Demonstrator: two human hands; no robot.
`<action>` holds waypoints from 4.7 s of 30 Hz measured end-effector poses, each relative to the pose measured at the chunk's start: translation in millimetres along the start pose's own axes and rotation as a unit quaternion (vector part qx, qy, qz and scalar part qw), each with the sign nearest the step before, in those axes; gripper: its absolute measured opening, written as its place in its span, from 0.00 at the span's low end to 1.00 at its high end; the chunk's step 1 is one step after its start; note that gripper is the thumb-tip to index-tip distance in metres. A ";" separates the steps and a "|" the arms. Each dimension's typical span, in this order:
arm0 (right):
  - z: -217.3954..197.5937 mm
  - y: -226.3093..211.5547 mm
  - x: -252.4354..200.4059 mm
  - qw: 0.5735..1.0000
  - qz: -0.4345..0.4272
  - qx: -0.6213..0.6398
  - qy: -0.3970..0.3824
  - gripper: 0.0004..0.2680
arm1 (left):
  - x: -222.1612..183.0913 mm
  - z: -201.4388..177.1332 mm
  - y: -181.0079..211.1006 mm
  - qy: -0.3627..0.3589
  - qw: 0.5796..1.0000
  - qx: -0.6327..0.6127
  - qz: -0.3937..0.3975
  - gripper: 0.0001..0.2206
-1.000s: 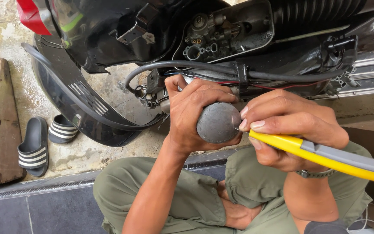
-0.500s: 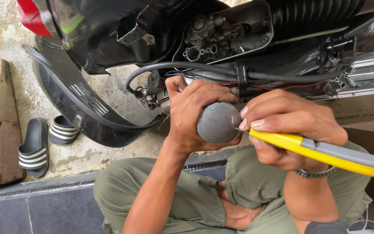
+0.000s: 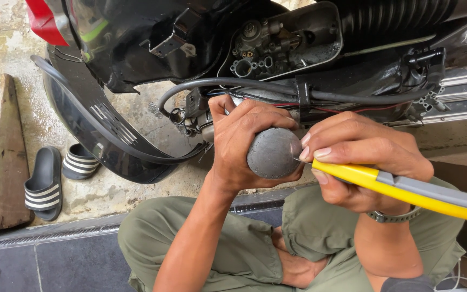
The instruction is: Scraping carbon buildup off a motorcycle piston head using a utility knife
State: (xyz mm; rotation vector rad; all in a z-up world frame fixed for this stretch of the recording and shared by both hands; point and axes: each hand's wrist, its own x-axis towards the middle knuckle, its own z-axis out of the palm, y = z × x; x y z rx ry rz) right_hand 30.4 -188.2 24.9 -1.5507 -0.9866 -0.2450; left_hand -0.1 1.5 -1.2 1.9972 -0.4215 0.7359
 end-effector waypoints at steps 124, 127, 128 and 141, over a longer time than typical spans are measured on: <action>21.5 -37.4 -2.7 0.993 0.078 -0.063 0.060 0.11 | 17.5 -15.0 19.3 -0.053 0.998 -0.008 0.015 0.28; 21.3 -35.6 -2.9 0.992 0.089 -0.062 0.065 0.11 | 20.3 -15.3 16.5 -0.059 0.998 -0.008 0.030 0.24; 21.8 -34.6 -2.5 0.992 0.084 -0.061 0.066 0.11 | 20.8 -16.0 15.2 -0.067 0.997 -0.019 0.034 0.24; 30.3 -35.9 1.2 0.992 0.057 -0.105 0.049 0.09 | 21.1 -18.5 6.0 -0.069 0.994 -0.044 0.071 0.22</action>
